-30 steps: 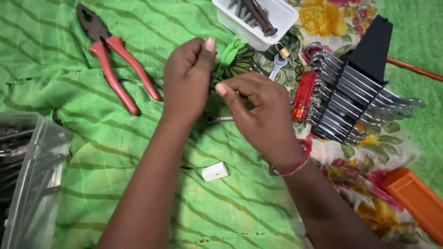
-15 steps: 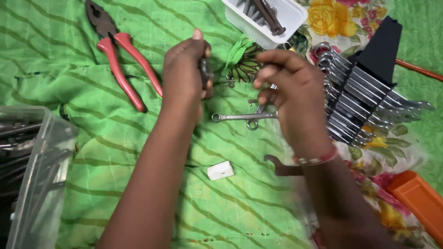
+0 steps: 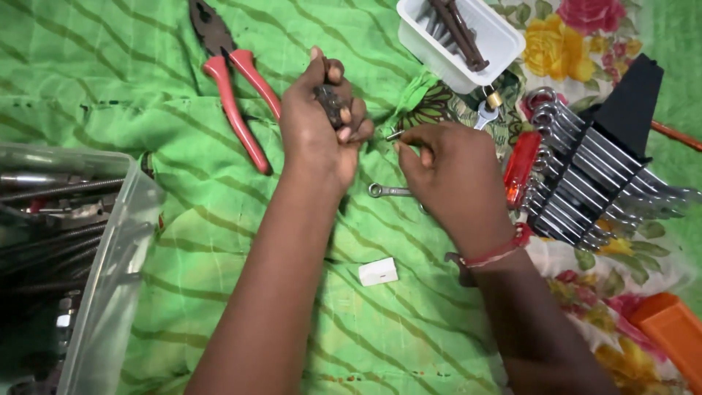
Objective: The person uses pliers and a wrench to disassemble a small metal lock. They remove the internal components and place them into a white container. The person then picks up a bolt and a nut, threads them together, and places them back into the container.
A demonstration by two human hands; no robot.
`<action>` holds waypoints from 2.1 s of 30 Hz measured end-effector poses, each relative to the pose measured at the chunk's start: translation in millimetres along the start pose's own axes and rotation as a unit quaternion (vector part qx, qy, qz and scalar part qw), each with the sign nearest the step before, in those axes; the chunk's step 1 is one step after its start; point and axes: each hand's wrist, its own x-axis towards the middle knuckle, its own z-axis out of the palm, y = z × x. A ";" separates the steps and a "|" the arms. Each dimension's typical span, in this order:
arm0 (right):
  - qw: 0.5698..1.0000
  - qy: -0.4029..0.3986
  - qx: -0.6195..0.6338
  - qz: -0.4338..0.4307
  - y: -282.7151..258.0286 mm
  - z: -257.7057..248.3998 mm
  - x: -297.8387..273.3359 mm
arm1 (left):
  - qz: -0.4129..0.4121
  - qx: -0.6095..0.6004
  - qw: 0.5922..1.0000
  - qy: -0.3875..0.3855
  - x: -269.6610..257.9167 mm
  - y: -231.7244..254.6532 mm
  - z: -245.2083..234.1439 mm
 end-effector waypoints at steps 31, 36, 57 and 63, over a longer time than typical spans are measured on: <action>0.979 0.114 0.113 -0.125 -1.9 -21.7 -11.4 | 0.060 0.123 0.973 -0.184 -13.7 -36.0 25.3; 0.969 0.123 -0.005 -0.215 4.0 -25.5 -16.1 | 0.037 0.125 0.975 -0.178 -14.9 -36.0 27.9; 0.960 0.128 0.015 -0.247 5.5 -23.9 -17.5 | -0.001 0.134 0.969 -0.207 -18.1 -38.4 29.8; 0.966 0.121 -0.021 -0.226 -6.2 -31.9 -14.7 | 0.022 0.130 0.977 -0.165 -20.1 -39.4 32.1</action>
